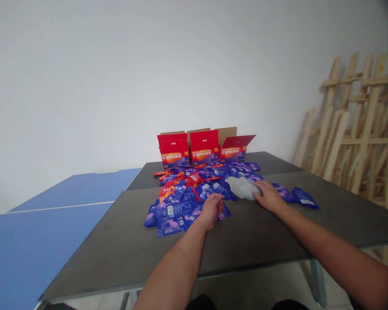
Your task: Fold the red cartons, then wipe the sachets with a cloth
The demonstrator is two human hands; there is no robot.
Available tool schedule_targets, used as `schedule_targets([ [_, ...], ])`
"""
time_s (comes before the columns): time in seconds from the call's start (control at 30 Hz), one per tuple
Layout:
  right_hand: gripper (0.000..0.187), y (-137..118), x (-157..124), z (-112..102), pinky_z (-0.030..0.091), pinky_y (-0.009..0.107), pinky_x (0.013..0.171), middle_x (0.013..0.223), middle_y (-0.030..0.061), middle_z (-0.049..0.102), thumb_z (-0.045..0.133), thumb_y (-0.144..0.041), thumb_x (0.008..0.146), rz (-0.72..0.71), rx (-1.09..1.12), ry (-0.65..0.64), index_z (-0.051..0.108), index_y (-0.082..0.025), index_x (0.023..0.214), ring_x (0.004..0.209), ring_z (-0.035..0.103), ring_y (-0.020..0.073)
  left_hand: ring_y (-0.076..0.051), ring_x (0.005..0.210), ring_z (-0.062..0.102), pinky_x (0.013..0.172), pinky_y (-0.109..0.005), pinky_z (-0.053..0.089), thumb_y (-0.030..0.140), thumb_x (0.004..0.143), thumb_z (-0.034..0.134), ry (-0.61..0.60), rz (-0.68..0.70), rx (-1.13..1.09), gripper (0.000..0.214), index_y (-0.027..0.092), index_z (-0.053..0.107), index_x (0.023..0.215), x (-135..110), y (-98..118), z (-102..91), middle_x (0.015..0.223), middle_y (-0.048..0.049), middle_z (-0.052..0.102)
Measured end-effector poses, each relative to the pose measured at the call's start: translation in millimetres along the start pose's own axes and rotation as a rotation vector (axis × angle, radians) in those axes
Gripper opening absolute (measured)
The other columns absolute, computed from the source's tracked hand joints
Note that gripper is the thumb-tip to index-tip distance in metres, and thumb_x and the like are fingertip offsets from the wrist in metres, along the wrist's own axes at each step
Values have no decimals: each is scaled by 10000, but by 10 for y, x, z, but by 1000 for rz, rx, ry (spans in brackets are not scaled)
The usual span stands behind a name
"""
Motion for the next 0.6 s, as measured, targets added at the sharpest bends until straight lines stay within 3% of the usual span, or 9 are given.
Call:
schedule_targets([
  [0.1, 485, -278, 68, 123, 399, 434, 977, 1265, 133, 579, 576, -407, 826, 23, -38, 4, 574, -197, 1264, 1147, 528, 291, -73, 493, 392, 467, -203, 255, 292, 735, 637, 2, 5, 9, 186, 163, 574, 854, 4, -3, -8, 613, 39, 462],
  [0.2, 328, -404, 89, 172, 412, 413, 900, 1098, 133, 632, 504, -353, 887, 75, -94, -14, 636, -195, 1142, 1036, 558, 276, -72, 488, 391, 469, -205, 254, 271, 731, 621, 9, 30, 13, 178, 162, 566, 861, 7, 9, -17, 608, 42, 462],
  [0.3, 307, -470, 74, 34, 405, 387, 827, 997, 141, 616, 417, -312, 932, 171, -201, 32, 641, -164, 1081, 953, 548, 271, -73, 482, 376, 473, -204, 250, 264, 722, 616, 50, 90, 20, 197, 169, 556, 883, 18, 46, -42, 582, 54, 447],
  [0.43, 310, -658, 4, -226, 387, 353, 799, 993, 143, 589, 382, -320, 948, 167, -272, 73, 630, -142, 996, 929, 537, 261, -78, 482, 361, 477, -207, 247, 261, 751, 564, 151, 201, 97, 169, 178, 539, 896, 35, 123, -95, 563, 65, 430],
  [0.6, 269, -826, -155, -113, 402, 369, 811, 1003, 149, 594, 445, -345, 920, 161, -237, -119, 635, -160, 967, 949, 565, 271, -94, 514, 377, 506, -216, 289, 261, 835, 474, 208, 307, 419, 133, 188, 536, 928, 2, 237, -120, 587, 61, 424],
])
Point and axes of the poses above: each hand's wrist, its own x-axis towards the middle knuckle, its own z-axis out of the palm, y = z × x, the point moved 5 cm from there along x, towards the middle knuckle
